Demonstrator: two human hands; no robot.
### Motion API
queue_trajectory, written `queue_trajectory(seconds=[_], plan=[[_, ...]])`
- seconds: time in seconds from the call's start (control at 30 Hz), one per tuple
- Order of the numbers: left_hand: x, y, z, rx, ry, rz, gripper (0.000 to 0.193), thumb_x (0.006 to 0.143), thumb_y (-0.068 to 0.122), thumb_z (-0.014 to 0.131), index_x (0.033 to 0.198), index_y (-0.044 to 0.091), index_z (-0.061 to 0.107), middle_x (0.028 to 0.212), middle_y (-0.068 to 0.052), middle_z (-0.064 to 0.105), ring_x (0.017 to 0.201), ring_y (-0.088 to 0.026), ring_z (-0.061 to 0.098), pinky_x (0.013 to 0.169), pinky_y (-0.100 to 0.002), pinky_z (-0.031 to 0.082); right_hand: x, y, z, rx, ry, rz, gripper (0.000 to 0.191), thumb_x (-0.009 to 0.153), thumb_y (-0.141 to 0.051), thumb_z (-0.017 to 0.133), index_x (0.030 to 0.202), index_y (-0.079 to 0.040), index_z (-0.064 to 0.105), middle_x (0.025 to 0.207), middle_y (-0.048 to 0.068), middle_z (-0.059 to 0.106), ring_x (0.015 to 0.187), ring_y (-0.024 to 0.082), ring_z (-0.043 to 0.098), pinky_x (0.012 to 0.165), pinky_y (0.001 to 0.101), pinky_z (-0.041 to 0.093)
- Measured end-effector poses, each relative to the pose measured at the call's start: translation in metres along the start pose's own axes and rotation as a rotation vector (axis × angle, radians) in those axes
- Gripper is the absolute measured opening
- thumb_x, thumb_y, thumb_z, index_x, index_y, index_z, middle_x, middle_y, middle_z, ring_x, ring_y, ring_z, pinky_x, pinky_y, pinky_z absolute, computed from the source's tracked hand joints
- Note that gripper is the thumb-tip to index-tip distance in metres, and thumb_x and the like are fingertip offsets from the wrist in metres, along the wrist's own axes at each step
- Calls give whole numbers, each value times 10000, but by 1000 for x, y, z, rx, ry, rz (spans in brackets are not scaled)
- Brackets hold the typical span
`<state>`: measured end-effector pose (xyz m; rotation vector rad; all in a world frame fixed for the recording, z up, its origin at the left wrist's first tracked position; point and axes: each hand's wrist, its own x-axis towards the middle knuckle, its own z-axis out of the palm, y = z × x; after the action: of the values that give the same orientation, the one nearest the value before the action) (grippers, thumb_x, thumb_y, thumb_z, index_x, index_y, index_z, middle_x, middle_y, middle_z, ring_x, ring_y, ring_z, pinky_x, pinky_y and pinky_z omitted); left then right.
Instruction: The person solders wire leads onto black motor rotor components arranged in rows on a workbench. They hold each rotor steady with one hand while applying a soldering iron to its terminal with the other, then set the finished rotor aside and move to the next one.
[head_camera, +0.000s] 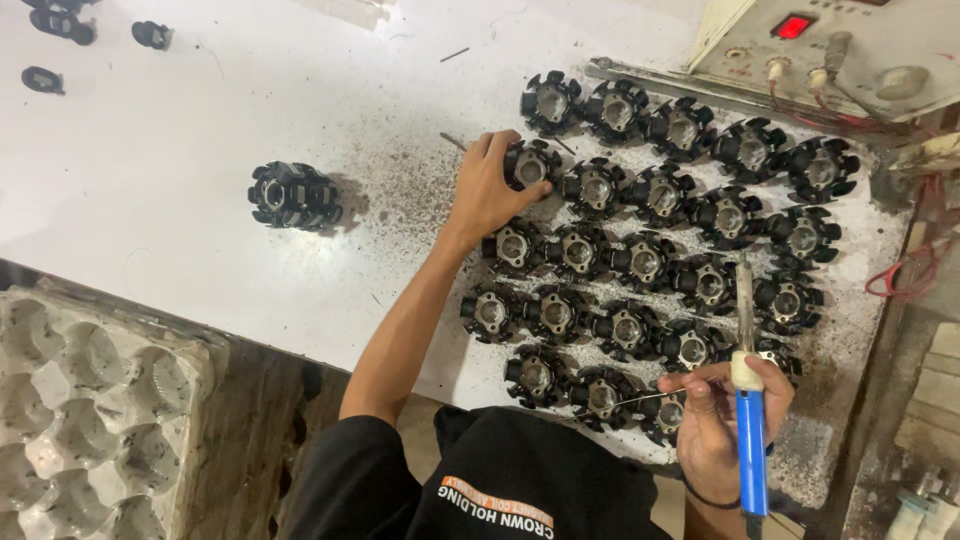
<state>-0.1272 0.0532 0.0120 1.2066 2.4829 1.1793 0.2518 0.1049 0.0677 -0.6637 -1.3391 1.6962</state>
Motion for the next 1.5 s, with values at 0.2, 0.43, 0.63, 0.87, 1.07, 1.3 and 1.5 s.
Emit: queue_trajectory(seconds=[0.2, 0.43, 0.63, 0.87, 1.07, 1.3, 1.5], plan=[[-47, 14, -30, -14, -128, -12, 692, 715, 393, 920, 1193, 36, 569, 1232, -185, 553, 1177, -393, 528, 986, -514, 454, -9, -5, -5, -31, 54, -3, 467, 1061, 23, 633, 1443, -77, 384, 938, 158, 668, 795, 214, 679, 750, 407, 622], [-82, 3, -38, -87, -215, 92, 434, 706, 257, 870, 987, 49, 613, 1380, -135, 611, 1237, -370, 555, 1041, -472, 482, -13, -3, -9, -15, 59, 38, 462, 1100, 39, 638, 1475, -63, 389, 951, 163, 652, 829, 190, 653, 821, 414, 620], [-80, -11, -31, -165, -152, 105, 477, 727, 248, 875, 1110, 67, 655, 1427, -154, 591, 1294, -374, 548, 1084, -464, 477, -13, -2, -12, -3, 32, -20, 445, 1104, 31, 640, 1453, -89, 390, 929, 155, 656, 803, 201, 667, 775, 404, 624], [-152, 14, -64, -180, -309, 84, 722, 652, 314, 924, 1259, 72, 617, 1393, -225, 496, 1299, -426, 488, 1074, -502, 434, -23, 1, -18, 27, 40, 11, 473, 1113, 36, 639, 1477, -98, 368, 945, 145, 653, 826, 197, 673, 788, 404, 628], [-173, 10, -52, -147, -227, 70, 652, 693, 247, 860, 1283, 114, 616, 1426, -153, 556, 1347, -390, 533, 1119, -471, 495, -20, 7, -19, 9, -10, -11, 426, 1135, 61, 654, 1442, -77, 392, 926, 136, 608, 841, 207, 670, 784, 411, 627], [-157, -27, -94, 117, 25, 49, 731, 755, 344, 928, 1361, 72, 624, 1513, -224, 436, 1401, -442, 389, 1134, -654, 314, -25, 7, -24, -79, -25, -18, 489, 1141, 53, 625, 1513, -111, 353, 914, 158, 629, 778, 224, 687, 792, 386, 640], [-98, -111, -157, 519, 575, -343, 556, 967, 447, 826, 1129, -45, 624, 1467, -303, 415, 1306, -482, 445, 1010, -617, 460, -25, 12, -30, -57, -34, 14, 448, 1138, 51, 614, 1482, -79, 359, 870, 170, 613, 768, 229, 647, 801, 393, 616]])
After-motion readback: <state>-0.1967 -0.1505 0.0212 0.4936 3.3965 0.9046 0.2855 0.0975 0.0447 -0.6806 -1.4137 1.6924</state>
